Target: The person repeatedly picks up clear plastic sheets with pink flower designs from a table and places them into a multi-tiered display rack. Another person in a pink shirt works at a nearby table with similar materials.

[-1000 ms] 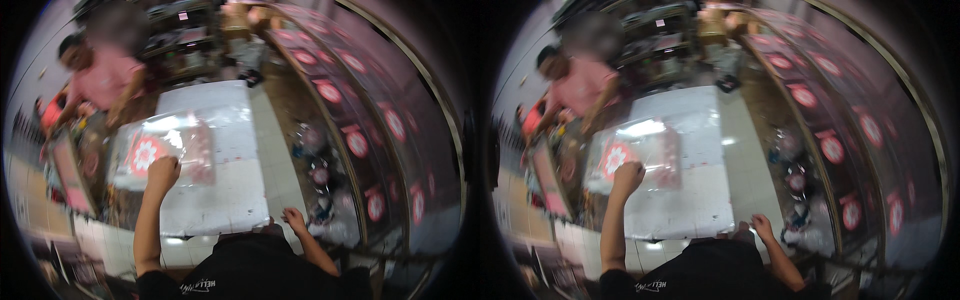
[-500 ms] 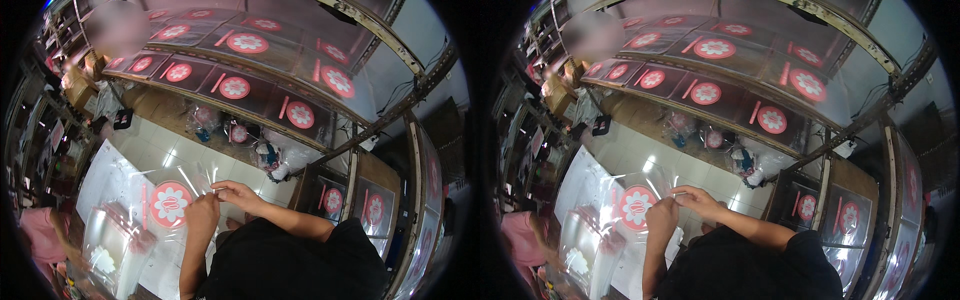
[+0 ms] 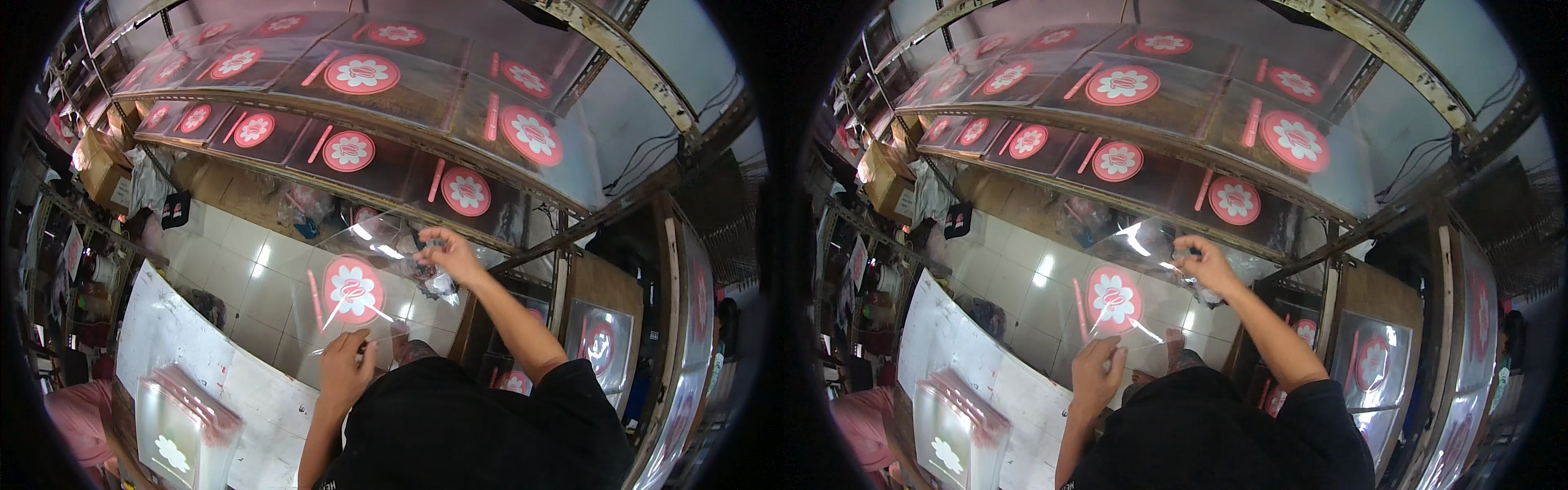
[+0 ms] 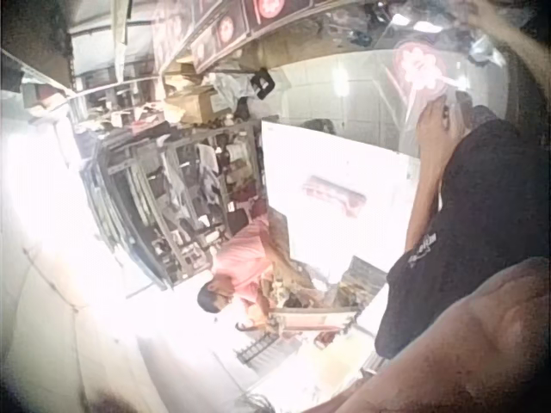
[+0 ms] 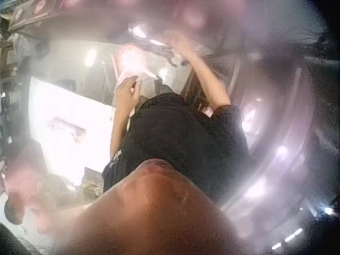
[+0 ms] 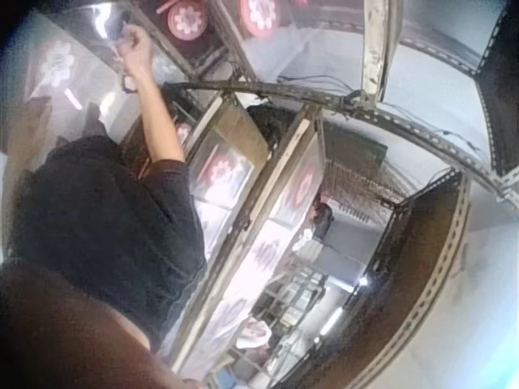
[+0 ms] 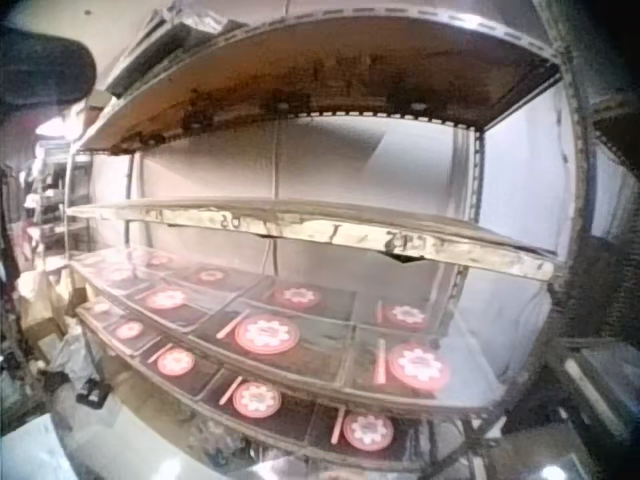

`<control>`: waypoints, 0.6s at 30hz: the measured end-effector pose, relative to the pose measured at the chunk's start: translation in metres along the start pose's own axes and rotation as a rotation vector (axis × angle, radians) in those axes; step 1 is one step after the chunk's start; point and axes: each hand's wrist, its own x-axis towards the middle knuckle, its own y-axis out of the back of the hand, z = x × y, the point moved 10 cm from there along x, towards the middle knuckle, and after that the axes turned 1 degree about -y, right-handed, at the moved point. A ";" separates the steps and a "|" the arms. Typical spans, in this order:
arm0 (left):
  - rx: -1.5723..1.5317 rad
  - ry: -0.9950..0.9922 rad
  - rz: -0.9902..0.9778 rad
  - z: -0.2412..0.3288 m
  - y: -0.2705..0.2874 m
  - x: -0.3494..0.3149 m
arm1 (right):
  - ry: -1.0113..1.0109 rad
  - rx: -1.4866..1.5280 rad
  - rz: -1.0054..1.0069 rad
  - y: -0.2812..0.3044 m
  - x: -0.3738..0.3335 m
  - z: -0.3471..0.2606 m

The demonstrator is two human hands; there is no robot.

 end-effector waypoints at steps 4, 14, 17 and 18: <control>0.002 0.185 0.059 -0.037 0.003 -0.010 | -0.033 -0.020 0.073 0.080 0.058 -0.015; 0.092 0.374 0.031 -0.084 -0.045 -0.013 | 0.004 0.112 0.636 0.389 0.070 0.069; 0.132 0.380 -0.026 -0.090 -0.065 -0.006 | -0.045 0.107 0.712 0.415 0.060 0.090; 0.139 0.383 -0.033 -0.091 -0.070 -0.005 | -0.057 0.104 0.726 0.418 0.060 0.094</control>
